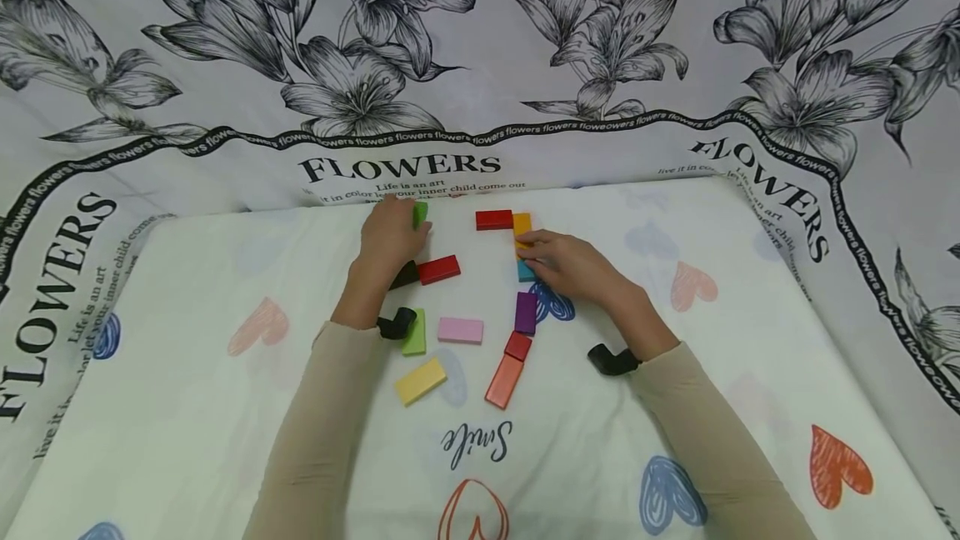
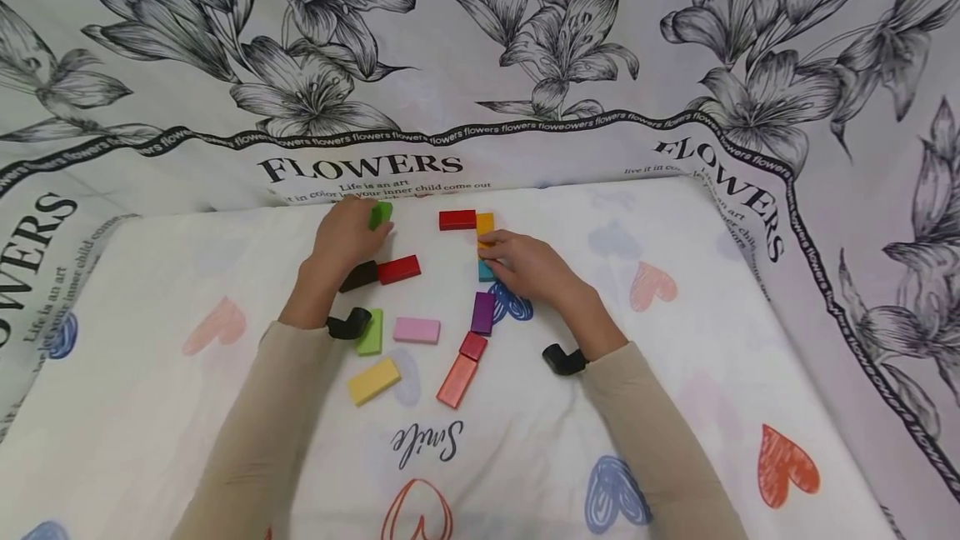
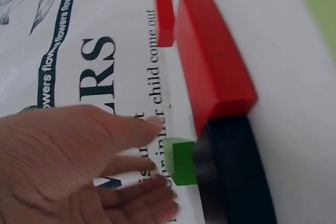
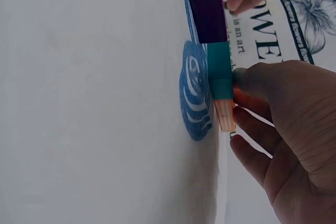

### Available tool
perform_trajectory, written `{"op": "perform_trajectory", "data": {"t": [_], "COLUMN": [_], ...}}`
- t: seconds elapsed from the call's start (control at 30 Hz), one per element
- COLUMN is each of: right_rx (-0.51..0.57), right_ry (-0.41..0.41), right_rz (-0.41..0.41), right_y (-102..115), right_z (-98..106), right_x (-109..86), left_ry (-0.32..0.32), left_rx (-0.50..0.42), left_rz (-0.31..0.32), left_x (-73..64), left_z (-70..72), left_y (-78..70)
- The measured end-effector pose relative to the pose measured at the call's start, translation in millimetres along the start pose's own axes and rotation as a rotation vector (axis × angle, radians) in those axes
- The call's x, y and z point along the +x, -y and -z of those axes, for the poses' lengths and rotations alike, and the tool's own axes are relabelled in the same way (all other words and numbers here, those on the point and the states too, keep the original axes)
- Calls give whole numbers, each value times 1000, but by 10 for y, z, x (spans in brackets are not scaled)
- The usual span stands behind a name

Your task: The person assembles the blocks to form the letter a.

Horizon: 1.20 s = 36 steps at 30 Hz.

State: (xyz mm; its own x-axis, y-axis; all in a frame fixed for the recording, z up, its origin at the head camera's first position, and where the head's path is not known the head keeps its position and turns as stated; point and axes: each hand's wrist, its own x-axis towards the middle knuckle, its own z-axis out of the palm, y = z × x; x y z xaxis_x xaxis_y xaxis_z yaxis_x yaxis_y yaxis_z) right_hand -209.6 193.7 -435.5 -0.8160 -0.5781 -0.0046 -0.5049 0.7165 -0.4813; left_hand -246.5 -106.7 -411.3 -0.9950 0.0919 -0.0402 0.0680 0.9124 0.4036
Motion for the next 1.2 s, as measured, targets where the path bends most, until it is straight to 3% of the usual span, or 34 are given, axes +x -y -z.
{"op": "perform_trajectory", "data": {"t": [0.17, 0.53, 0.8, 1.03, 1.2], "right_rx": [-8, -13, -3, 25, 28], "right_ry": [2, -13, -3, 9, 4], "right_rz": [-18, -9, -25, -45, -35], "right_y": [20, 35, 7, 17, 25], "right_z": [11, 7, 7, 2, 4], "right_x": [-6, 14, 0, -7, -7], "left_ry": [1, -26, -31, 4, 42], "left_rx": [-34, -27, -49, -87, -94], "left_rz": [54, 19, -31, -70, -140], "left_x": [16, 71, 103, 92, 69], "left_z": [-22, 5, -87, -110, -138], "left_y": [-9, -5, -42, -112, -148]}}
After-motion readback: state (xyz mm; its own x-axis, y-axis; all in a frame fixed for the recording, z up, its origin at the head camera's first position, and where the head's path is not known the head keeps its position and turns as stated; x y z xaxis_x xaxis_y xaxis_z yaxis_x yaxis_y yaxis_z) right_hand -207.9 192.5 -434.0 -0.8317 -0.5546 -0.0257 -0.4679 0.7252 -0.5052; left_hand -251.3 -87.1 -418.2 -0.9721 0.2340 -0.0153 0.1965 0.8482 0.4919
